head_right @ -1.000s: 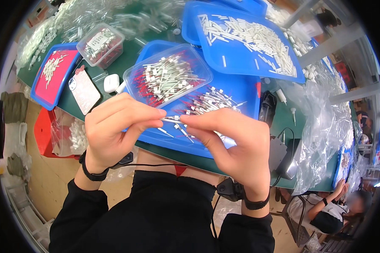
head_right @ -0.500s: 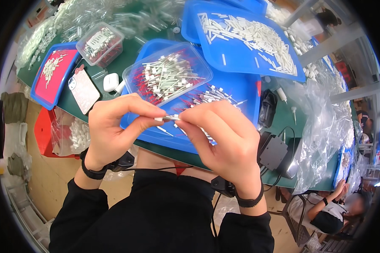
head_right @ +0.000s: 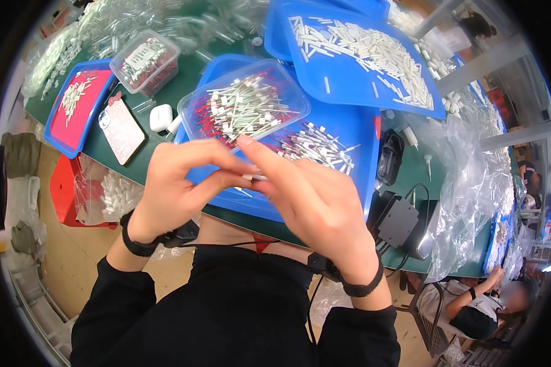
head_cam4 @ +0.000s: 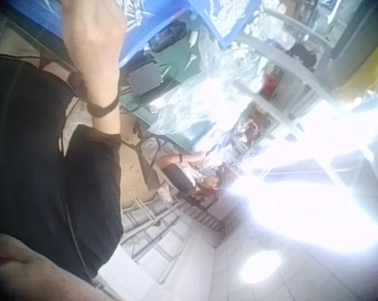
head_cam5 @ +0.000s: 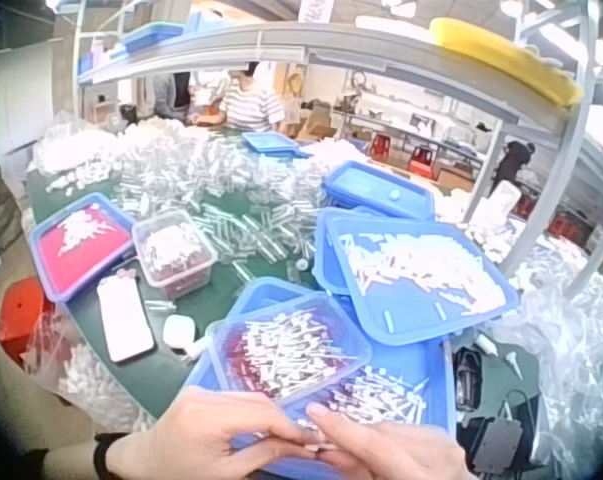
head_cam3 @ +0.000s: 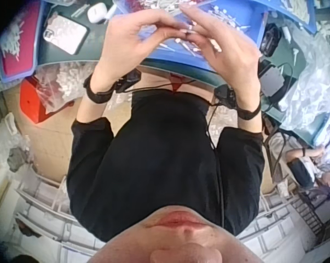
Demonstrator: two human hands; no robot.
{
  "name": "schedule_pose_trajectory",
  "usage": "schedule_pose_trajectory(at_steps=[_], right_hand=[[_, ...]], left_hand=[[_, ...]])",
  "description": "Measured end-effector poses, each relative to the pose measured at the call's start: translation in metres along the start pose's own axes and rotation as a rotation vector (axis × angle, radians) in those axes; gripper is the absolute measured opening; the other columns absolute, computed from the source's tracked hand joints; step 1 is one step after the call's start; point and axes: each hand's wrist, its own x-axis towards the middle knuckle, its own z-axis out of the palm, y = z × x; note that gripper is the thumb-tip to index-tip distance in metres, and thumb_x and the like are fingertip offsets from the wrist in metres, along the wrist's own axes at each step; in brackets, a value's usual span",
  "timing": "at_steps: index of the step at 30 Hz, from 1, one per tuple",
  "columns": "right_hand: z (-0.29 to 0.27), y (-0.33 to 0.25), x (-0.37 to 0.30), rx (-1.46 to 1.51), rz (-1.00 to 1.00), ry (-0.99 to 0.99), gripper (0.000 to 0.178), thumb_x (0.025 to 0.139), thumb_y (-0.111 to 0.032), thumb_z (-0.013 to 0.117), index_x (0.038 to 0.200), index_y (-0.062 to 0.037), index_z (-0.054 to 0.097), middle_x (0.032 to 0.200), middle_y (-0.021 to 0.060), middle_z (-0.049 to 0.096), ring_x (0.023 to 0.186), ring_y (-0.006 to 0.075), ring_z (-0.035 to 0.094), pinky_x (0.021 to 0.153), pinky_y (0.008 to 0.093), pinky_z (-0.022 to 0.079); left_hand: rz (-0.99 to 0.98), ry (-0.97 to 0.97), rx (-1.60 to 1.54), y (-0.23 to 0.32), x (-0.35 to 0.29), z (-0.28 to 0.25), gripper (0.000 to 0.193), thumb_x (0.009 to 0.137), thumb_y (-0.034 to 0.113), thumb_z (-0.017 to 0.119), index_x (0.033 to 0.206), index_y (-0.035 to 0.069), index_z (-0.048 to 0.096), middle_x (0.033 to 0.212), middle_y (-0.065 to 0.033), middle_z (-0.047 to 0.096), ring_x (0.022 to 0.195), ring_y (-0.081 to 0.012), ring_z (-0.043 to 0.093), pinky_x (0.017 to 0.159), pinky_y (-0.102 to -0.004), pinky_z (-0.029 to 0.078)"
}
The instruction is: The person repeatedly picks up small white cylindrical components from a blue tray and inserts them into red and white wire connectors held in the other hand. The assembled units are placed into a clear plastic container on the table. The process is repetitive and involves fine motor manipulation of small parts.
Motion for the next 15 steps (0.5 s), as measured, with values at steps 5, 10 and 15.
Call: schedule_pose_trajectory(at_steps=[5, 10, 15], right_hand=[[-0.03, 0.02, 0.0, -0.144, 0.372, -0.2, 0.039, 0.069, -0.008, 0.081, 0.106, -0.007, 0.068, 0.076, 0.0054, 0.068, 0.069, 0.0161, 0.067, 0.067, 0.0269, 0.051], [-0.048, 0.06, 0.026, -0.24, 0.444, 0.156, 0.02, 0.082, -0.016, 0.072, 0.093, -0.0008, 0.068, 0.074, 0.0053, 0.068, 0.065, 0.0065, 0.059, 0.058, 0.0215, 0.044], [-0.022, 0.115, 0.061, -0.368, 0.566, -0.05, 0.027, 0.072, -0.029, 0.076, 0.077, -0.003, 0.071, 0.068, 0.011, 0.067, 0.063, 0.0254, 0.066, 0.061, 0.0348, 0.05]], left_hand=[[-0.116, -0.094, 0.167, -0.019, 0.029, -0.023, 0.035, 0.072, 0.012, 0.077, 0.105, 0.003, 0.068, 0.102, -0.0098, 0.068, 0.091, -0.0231, 0.065, 0.076, -0.0317, 0.05], [-0.323, -0.247, 0.488, -0.055, 0.045, -0.021, 0.015, 0.076, 0.013, 0.07, 0.086, 0.002, 0.07, 0.084, -0.0141, 0.068, 0.078, -0.0276, 0.065, 0.067, -0.0355, 0.05], [-0.281, -0.332, 0.834, -0.054, 0.052, -0.005, 0.01, 0.072, 0.013, 0.068, 0.076, 0.004, 0.069, 0.079, -0.0129, 0.066, 0.079, -0.0301, 0.065, 0.068, -0.0399, 0.051]])
